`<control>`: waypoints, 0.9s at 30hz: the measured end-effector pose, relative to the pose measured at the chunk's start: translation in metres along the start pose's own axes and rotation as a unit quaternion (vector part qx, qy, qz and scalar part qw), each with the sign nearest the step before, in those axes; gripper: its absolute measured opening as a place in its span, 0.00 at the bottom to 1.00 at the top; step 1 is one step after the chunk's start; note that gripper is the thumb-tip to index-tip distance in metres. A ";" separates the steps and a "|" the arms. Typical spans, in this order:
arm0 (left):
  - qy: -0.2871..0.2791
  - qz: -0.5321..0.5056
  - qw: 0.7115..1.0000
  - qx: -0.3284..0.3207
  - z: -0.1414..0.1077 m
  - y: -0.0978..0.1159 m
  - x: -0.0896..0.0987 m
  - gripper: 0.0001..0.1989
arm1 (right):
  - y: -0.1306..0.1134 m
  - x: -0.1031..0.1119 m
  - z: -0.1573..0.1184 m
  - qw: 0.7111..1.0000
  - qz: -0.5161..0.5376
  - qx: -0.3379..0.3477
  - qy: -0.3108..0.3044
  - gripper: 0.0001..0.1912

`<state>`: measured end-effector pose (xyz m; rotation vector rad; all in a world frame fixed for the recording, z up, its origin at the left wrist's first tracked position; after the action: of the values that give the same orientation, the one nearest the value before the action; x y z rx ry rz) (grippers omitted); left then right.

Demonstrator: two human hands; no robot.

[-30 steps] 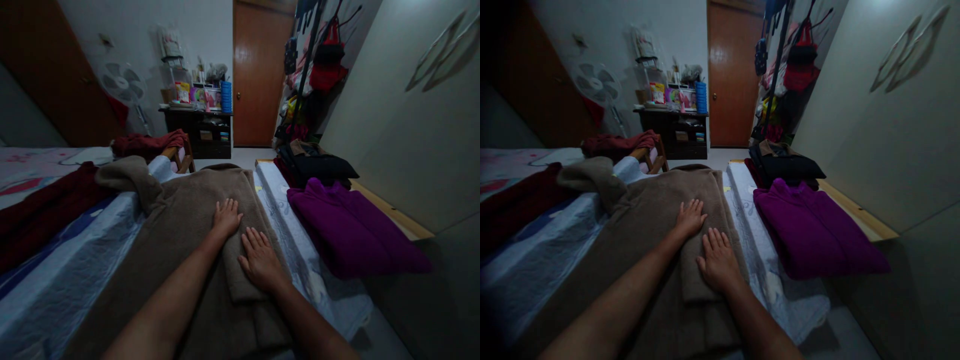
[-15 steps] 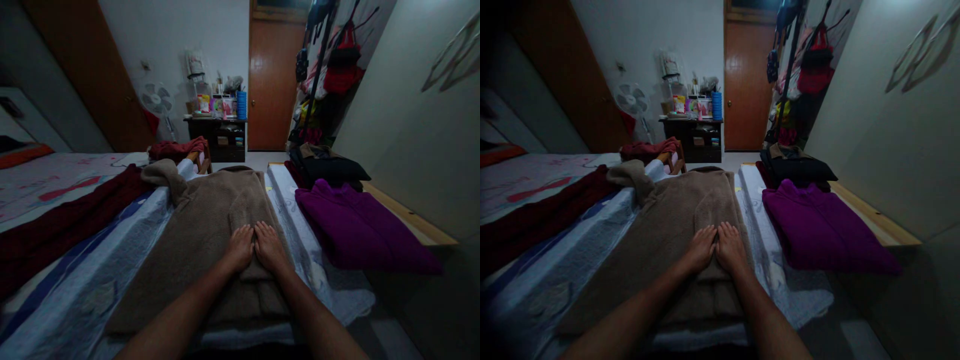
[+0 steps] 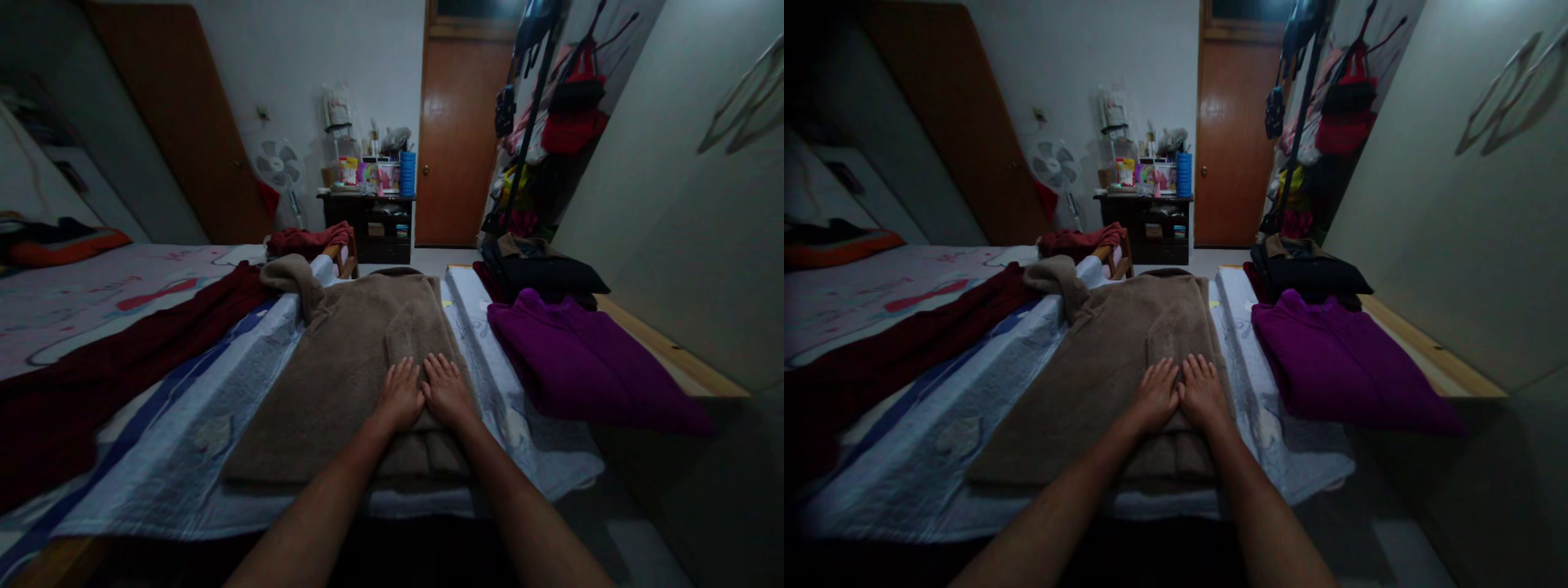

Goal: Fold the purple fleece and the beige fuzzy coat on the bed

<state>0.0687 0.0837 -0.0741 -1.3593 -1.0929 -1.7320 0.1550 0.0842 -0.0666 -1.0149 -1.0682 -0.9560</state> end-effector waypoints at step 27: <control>0.048 0.008 0.999 0.019 -0.028 0.011 -0.004 0.26 | 0.008 0.030 -0.031 0.995 0.037 -0.064 0.066 0.22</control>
<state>0.0681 0.0535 -0.0791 -1.2455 -1.0529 -1.7383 0.1755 0.0526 -0.0443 -1.0728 -0.8644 -1.0267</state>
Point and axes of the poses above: each hand's wrist, its own z-axis towards the middle knuckle, its own x-axis out of the back of the hand, y = z × x, the point moved 9 cm from there along z, towards the middle knuckle
